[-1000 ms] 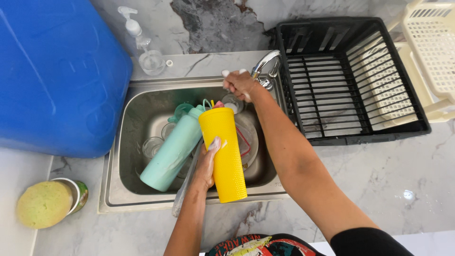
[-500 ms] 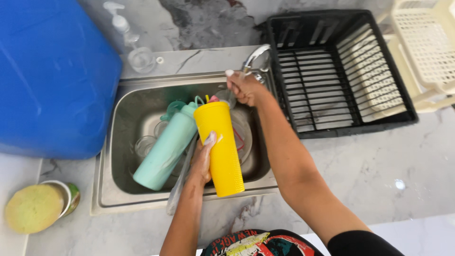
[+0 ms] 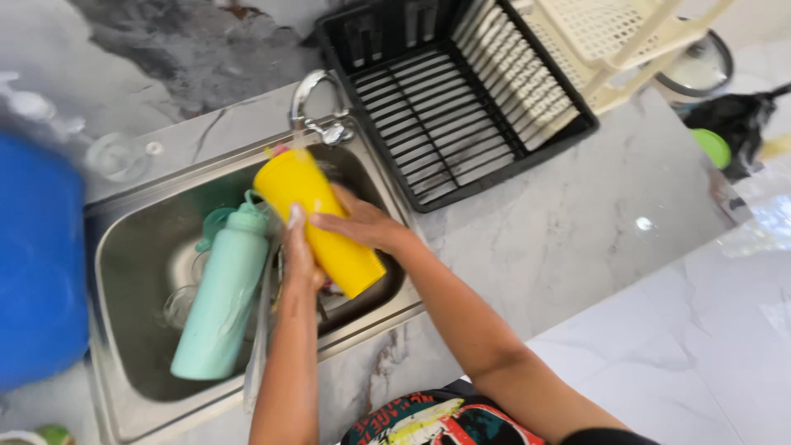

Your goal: The person washes a water bottle, a tumbler, glasses, a container lid, and cutlery by hand in a sink using a sponge and soap, then rinses them under a faucet.

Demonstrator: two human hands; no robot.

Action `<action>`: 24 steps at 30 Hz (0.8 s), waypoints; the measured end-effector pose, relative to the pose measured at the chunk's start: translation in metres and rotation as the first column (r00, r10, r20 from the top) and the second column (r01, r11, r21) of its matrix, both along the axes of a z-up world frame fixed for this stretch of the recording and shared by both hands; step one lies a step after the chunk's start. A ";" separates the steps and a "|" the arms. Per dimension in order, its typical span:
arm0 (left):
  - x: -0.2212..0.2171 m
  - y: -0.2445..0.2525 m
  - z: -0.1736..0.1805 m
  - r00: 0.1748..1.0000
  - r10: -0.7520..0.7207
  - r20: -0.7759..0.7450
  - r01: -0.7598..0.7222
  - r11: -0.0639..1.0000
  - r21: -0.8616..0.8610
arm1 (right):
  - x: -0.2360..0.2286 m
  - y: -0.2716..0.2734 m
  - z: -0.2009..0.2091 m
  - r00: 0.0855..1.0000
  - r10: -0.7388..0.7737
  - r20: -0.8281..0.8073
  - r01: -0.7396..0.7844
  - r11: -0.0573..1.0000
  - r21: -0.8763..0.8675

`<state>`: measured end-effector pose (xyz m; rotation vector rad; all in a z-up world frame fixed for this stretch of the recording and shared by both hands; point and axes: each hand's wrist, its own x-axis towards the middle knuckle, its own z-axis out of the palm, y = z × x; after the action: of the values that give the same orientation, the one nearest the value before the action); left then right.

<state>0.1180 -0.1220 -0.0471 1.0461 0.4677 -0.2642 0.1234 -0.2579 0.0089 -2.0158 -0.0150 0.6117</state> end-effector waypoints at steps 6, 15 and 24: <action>0.009 -0.016 -0.011 0.990 0.114 0.082 -0.108 0.992 -0.069 | -0.024 0.009 0.007 0.973 -0.198 -0.116 0.218 0.957 0.190; 0.014 -0.006 0.004 0.997 0.044 0.061 -0.047 0.998 0.052 | -0.010 0.003 -0.024 0.927 -0.293 -0.233 0.373 0.782 0.499; 0.039 0.012 0.003 0.961 0.061 0.268 -0.060 0.998 -0.013 | 0.033 0.006 -0.032 0.952 -0.260 -0.163 0.303 0.713 0.632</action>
<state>0.1572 -0.1103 -0.0445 1.0430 0.2532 -0.0666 0.1568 -0.2522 -0.0233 -1.2743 0.1049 0.3925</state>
